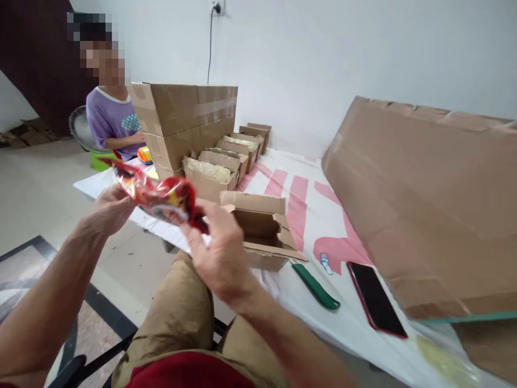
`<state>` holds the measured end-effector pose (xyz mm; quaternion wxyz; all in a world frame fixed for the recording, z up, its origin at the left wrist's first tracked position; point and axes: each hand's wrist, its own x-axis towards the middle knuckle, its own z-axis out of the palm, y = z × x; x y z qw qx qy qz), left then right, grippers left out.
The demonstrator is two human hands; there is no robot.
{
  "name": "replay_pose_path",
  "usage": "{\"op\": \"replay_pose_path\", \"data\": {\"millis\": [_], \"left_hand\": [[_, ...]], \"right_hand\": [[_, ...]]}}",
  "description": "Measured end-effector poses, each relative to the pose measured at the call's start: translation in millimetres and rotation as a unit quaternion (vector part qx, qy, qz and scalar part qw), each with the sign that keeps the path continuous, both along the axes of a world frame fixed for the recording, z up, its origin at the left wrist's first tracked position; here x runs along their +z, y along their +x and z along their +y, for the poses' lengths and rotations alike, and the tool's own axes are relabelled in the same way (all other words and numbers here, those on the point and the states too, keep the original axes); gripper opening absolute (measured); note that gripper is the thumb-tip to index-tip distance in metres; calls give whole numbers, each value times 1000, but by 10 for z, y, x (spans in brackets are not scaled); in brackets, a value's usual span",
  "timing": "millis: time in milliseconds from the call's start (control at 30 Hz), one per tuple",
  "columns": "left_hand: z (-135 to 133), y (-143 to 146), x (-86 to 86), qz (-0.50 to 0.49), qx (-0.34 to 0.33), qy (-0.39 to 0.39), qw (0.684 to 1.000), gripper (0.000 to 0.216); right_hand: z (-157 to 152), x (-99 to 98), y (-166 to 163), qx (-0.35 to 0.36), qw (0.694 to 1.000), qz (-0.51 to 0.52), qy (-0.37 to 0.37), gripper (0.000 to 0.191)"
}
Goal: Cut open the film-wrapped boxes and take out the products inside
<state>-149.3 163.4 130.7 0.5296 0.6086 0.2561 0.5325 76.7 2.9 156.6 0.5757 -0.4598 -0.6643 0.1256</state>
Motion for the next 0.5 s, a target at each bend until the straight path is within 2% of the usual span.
{"op": "replay_pose_path", "data": {"millis": [67, 133, 200, 267, 367, 500], "left_hand": [[104, -337, -260, 57, 68, -39, 995, 49], [218, -530, -520, 111, 123, -81, 983, 44], [346, -560, -768, 147, 155, -127, 969, 38], [508, -441, -982, 160, 163, -160, 960, 32], [859, -77, -1200, 155, 155, -175, 960, 29], [1451, 486, -1324, 144, 149, -181, 962, 22]], "right_hand": [[197, -437, -367, -30, 998, -37, 35, 22], [455, -888, -639, -50, 998, -25, 40, 23], [734, -1294, -768, -93, 996, 10, 2, 25], [1008, -1608, -746, -139, 988, 39, -46, 22], [1404, -1872, -533, -203, 974, 65, -82, 21], [1918, -1983, -234, -280, 950, 95, -104, 26]]}}
